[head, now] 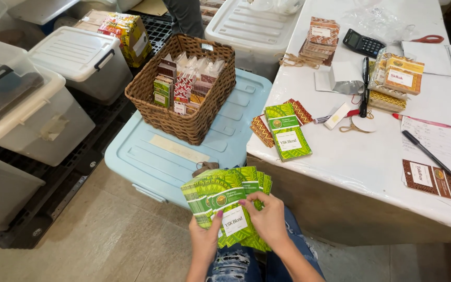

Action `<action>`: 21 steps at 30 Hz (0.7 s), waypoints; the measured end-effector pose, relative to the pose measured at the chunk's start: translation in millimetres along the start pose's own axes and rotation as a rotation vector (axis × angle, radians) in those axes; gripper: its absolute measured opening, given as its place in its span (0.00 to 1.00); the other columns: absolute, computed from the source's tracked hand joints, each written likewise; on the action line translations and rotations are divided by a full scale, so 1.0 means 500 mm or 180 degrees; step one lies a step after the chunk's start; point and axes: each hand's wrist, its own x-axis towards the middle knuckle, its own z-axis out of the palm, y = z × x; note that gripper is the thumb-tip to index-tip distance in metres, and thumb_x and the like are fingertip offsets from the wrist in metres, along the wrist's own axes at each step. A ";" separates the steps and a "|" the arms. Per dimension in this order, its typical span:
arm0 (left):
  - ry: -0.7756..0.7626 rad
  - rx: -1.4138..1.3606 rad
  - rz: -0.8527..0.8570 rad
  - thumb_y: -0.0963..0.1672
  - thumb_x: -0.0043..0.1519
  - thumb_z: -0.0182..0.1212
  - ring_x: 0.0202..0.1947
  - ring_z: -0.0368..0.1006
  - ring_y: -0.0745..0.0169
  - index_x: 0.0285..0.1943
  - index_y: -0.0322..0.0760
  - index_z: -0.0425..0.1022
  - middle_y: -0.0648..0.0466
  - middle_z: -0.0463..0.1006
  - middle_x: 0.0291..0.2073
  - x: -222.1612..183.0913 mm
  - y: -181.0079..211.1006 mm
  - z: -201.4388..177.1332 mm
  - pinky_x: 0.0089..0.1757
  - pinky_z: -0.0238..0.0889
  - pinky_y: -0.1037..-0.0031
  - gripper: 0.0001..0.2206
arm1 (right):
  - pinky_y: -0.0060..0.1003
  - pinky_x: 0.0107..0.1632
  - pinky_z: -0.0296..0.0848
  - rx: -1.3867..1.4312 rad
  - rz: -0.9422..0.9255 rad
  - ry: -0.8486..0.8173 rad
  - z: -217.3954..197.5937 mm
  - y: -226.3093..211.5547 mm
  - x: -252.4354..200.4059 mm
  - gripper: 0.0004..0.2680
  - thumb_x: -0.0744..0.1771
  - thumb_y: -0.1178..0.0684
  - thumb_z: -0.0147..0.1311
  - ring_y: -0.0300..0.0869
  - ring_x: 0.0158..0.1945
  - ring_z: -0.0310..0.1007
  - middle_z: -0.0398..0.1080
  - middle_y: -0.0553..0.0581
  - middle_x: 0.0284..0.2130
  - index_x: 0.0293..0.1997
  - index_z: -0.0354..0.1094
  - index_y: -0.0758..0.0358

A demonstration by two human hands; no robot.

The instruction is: Sort and organize small green packets on a table and record information on paper.

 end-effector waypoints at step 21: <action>0.0085 -0.0638 0.0525 0.39 0.55 0.75 0.36 0.79 0.61 0.50 0.31 0.79 0.46 0.85 0.36 0.013 0.113 0.041 0.40 0.77 0.62 0.15 | 0.41 0.50 0.72 0.0757 -0.0413 0.0054 -0.008 -0.040 0.032 0.02 0.64 0.58 0.67 0.41 0.40 0.75 0.79 0.58 0.29 0.38 0.81 0.61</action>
